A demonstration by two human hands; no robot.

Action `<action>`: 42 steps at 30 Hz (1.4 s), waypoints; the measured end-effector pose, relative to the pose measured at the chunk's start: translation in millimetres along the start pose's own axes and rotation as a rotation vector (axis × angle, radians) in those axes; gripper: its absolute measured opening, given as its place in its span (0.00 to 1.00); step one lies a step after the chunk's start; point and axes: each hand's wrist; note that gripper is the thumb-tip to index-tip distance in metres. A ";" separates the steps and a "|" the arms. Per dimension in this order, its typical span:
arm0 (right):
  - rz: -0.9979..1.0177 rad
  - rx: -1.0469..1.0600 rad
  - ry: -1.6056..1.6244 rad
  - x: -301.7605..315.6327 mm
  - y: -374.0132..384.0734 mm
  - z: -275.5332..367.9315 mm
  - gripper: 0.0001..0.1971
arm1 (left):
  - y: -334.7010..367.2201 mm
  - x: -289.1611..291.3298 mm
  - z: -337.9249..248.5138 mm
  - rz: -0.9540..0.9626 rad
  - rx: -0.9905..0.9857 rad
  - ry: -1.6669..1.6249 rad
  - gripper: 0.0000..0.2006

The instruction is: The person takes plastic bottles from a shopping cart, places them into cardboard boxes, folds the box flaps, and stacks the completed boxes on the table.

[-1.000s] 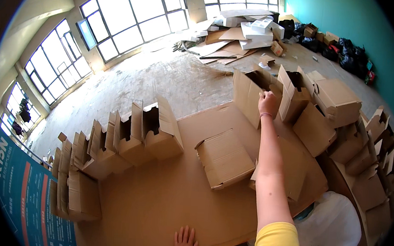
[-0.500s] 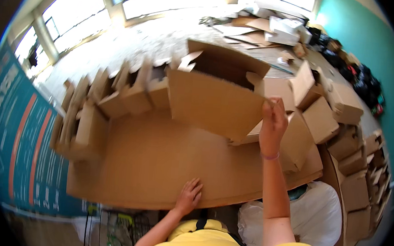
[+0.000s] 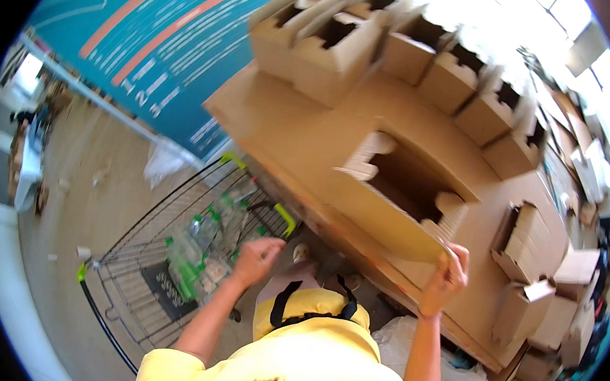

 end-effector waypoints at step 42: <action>1.000 0.353 -0.851 30.6 33.8 98.3 0.07 | -89.8 77.0 350.1 -0.888 1.002 -1.006 0.29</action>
Point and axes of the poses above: each hand's wrist, its own y-axis towards the middle knuckle, its own x-axis out of the back of the hand, z = x × y, and after that the axes turned 1 degree about -x, right-handed
